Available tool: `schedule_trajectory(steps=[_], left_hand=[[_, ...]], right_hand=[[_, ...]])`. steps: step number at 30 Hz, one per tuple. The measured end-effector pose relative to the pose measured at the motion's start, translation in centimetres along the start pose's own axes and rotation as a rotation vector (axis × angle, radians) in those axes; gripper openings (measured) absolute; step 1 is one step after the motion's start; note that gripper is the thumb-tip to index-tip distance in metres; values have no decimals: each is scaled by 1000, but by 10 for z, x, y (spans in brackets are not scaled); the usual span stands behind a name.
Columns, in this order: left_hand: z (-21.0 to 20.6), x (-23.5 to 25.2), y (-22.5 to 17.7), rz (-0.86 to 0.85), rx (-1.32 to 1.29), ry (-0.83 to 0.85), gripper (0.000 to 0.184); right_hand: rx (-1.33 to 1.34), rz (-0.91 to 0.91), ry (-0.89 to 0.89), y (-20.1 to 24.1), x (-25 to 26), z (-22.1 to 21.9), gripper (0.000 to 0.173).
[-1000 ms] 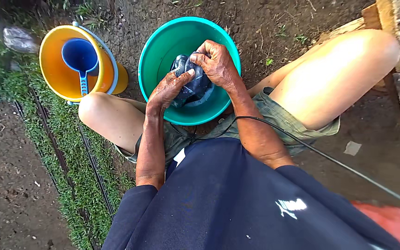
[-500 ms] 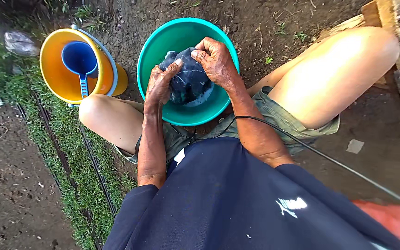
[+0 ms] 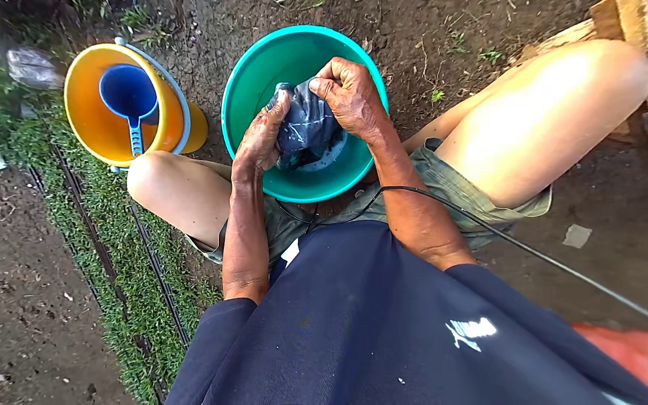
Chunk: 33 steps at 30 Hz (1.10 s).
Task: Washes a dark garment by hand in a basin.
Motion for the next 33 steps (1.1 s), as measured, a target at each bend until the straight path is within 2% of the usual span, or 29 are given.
schedule_trajectory(steps=[3, 5, 7, 13, 16, 20, 23, 27, 30, 33], left_hand=[[-4, -1, 11, 123, 96, 53, 64], [-8, 0, 20, 181, 166, 88, 67], [-13, -1, 24, 188, 194, 125, 63], [-14, -3, 19, 54, 167, 212, 56], [-12, -5, 16, 28, 151, 211, 42], [-12, -3, 16, 38, 144, 143, 28], [-5, 6, 20, 54, 66, 43, 35], [1, 13, 17, 43, -44, -65, 37], [-1, 12, 12, 2, -62, -161, 36], [-5, 10, 10, -25, -82, -184, 38]], right_hand=[[16, 5, -21, 2, 1, 4, 16], [19, 10, -13, 4, 2, 4, 15], [11, 20, -2, 6, 2, 1, 15], [12, 4, -26, 1, 5, 2, 16], [2, 0, -26, -1, 6, 0, 16], [-51, 19, -62, 0, 5, 1, 16], [-269, 59, -119, 13, 0, 14, 28], [-268, 27, -73, 34, -18, 17, 17], [-264, -10, 11, 32, -28, 4, 12], [-249, -11, -14, 25, -27, -1, 9]])
Point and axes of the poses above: each hand's wrist, its own x-axis towards the middle knuckle, its own z-axis out of the back of the hand, y = z × x, the point moved 8 cm from there along x, towards the middle knuckle, and after that the axes turned 11 degrees about z, right-handed, at the moved point
